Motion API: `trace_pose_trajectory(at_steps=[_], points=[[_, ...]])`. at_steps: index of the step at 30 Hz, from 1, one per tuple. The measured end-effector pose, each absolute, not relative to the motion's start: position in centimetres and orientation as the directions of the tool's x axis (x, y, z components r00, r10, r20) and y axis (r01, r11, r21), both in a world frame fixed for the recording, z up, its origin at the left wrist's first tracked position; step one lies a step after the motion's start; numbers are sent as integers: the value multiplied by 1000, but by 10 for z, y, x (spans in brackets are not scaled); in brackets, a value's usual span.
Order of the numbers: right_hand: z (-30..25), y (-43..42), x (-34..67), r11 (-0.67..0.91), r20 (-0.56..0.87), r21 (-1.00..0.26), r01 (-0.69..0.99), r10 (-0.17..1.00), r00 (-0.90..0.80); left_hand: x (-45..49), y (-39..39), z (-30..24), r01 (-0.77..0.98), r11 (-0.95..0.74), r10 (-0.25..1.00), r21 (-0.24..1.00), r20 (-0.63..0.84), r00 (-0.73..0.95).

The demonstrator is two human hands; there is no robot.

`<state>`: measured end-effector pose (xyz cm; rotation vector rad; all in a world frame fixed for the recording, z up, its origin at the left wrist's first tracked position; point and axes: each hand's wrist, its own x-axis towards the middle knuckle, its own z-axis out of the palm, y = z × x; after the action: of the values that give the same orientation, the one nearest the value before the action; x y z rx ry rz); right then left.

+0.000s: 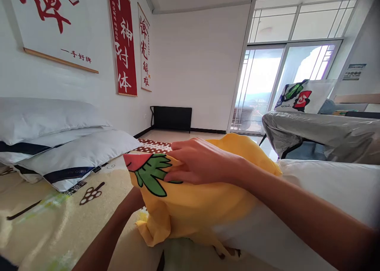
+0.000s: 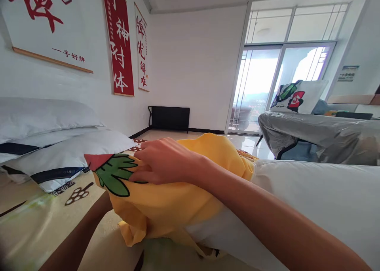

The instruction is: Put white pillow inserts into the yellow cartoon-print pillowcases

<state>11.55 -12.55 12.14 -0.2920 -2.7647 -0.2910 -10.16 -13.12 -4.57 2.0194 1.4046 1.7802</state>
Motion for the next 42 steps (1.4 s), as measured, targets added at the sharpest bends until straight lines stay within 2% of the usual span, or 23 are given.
trace_pose_trajectory(at_steps=[3,5,7,9,13,15,18,21,23,26,28,29,31,33,35,37,39,42], points=[[126,-118,120,964,345,113,239,188,-920,-97,-146,-41,524,-580,634,624,749,-191],[126,-114,120,963,355,97,251,202,-913,-88,-159,-33,407,-676,548,614,788,-280],[124,-112,117,956,374,98,278,223,-900,-75,-170,-20,286,-766,509,576,815,-278],[122,-113,114,954,403,102,284,221,-888,-60,-175,-5,300,-743,545,598,801,-249],[124,-111,118,957,436,65,281,226,-871,-40,-171,25,387,-557,674,735,672,-305],[130,-102,132,957,386,16,289,261,-885,-36,-168,33,398,-494,718,773,621,-316],[140,-78,168,928,216,-115,355,372,-903,-35,-167,34,389,-404,732,828,547,-406],[144,-50,212,824,13,-254,506,526,-850,-37,-169,31,235,-436,718,869,493,-491],[143,-34,237,744,-25,-281,606,626,-780,-38,-171,30,183,-490,692,852,508,-513],[137,-19,260,657,-1,-294,694,726,-688,-36,-176,35,305,-497,561,812,570,-601],[131,-15,267,617,-61,-351,704,735,-675,-35,-181,39,443,-429,487,787,614,-621],[128,-13,268,597,-103,-399,696,726,-681,-35,-183,41,488,-396,487,778,629,-606],[120,-11,268,557,-156,-496,667,698,-699,-36,-183,44,517,-358,563,778,621,-545],[112,-7,268,547,-117,-551,631,697,-707,-39,-180,45,507,-320,667,800,571,-479],[106,-3,268,564,-43,-522,639,731,-681,-42,-172,45,515,-271,727,813,524,-443],[103,2,271,554,48,-431,712,802,-595,-45,-163,45,490,-276,741,827,508,-439],[104,5,278,507,160,-317,802,862,-481,-47,-153,44,348,-344,757,872,477,-447],[107,1,293,433,343,-123,893,863,-371,-51,-142,43,18,-400,808,916,361,-466]])
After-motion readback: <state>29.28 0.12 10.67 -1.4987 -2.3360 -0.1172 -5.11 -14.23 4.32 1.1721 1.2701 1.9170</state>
